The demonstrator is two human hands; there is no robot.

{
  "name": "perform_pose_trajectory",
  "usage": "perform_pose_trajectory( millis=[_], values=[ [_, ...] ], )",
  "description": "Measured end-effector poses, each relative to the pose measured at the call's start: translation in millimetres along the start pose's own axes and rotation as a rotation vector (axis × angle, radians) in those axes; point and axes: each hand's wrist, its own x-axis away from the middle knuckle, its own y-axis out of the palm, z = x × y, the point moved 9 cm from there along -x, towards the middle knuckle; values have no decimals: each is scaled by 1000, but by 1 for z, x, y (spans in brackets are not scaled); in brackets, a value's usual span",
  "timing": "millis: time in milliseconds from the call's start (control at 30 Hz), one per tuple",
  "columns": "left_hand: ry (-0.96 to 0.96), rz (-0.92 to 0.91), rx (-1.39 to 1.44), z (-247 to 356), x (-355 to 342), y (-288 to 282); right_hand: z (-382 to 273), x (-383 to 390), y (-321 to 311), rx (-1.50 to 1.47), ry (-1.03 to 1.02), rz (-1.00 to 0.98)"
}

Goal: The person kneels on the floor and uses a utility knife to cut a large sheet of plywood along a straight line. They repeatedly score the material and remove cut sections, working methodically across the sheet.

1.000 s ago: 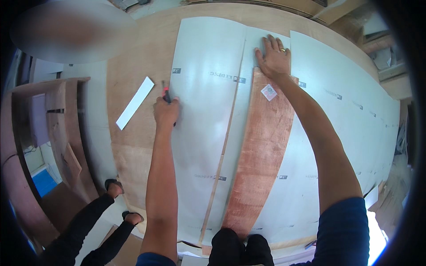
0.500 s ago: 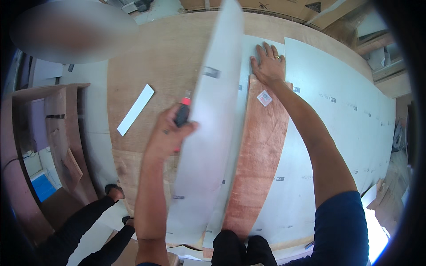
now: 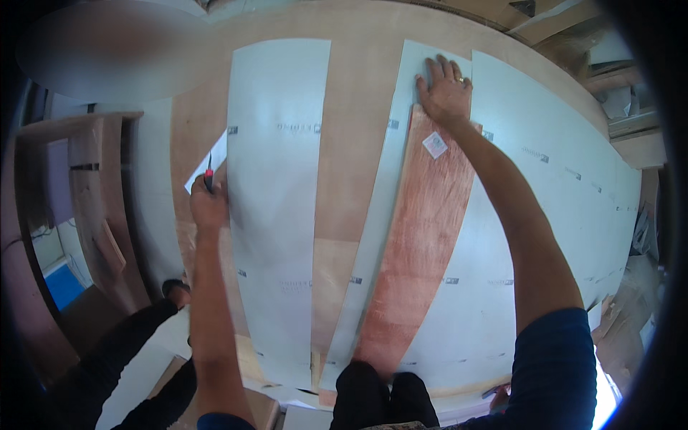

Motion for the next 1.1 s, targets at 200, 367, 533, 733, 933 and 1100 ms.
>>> perform_pose_trajectory(
  millis=[200, 367, 533, 733, 933, 1100],
  values=[
    [-29, 60, -146, 68, 175, 82, 2, 3, 4, -49, -41, 99],
    [2, 272, -282, 72, 194, 85, -5, -9, 10, -196, -66, 125],
    [72, 283, -215, 91, 182, 109, 18, 25, -1, -31, -307, 253],
    [4, 298, -337, 58, 190, 84, -80, 391, 6, -1, -400, -262],
    [27, 301, -344, 70, 185, 104, -69, 497, 6, -188, -280, -402],
    [27, 309, -363, 68, 188, 104, -70, 498, 0, -153, -272, -397]
  ],
)
